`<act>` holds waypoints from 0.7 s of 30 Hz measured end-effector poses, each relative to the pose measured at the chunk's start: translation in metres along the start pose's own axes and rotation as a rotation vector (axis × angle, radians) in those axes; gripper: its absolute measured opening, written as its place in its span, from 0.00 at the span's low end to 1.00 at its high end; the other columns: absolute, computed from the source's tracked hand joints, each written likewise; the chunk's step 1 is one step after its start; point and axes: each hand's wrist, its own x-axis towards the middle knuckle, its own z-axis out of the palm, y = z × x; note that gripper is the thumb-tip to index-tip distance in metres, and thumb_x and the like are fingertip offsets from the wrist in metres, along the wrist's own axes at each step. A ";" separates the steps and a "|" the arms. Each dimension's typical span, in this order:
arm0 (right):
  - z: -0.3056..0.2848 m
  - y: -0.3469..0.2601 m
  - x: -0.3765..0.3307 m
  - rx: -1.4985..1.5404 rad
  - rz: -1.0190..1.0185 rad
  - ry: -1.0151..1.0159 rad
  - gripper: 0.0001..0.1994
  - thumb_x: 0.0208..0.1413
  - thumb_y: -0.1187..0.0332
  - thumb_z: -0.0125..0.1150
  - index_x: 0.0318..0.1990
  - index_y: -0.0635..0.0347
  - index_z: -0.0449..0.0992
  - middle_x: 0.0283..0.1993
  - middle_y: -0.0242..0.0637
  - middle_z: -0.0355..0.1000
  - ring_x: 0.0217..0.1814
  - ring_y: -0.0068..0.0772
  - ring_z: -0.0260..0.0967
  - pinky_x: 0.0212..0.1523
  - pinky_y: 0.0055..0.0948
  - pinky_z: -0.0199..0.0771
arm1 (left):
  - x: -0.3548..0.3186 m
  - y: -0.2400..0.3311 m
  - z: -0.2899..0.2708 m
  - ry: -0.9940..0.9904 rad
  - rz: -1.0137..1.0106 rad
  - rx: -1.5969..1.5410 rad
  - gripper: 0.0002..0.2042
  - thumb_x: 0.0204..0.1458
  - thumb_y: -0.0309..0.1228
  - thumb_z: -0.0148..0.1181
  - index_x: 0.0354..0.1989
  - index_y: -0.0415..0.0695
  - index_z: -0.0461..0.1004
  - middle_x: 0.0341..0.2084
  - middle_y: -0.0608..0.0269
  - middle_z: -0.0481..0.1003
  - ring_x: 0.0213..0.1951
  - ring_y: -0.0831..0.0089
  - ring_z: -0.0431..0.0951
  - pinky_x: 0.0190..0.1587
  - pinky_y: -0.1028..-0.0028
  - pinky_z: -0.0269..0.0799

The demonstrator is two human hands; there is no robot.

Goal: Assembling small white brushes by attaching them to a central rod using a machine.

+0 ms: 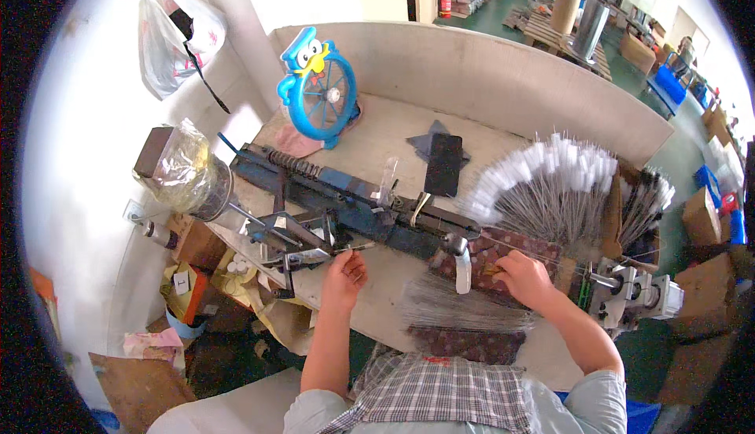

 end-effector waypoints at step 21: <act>-0.078 0.025 -0.029 0.351 0.036 0.368 0.10 0.45 0.68 0.61 0.36 0.61 0.77 0.33 0.42 0.74 0.34 0.43 0.71 0.38 0.32 0.71 | -0.075 -0.114 0.189 -0.548 0.088 0.318 0.07 0.54 0.29 0.54 0.33 0.38 0.74 0.26 0.60 0.76 0.23 0.81 0.70 0.29 0.81 0.67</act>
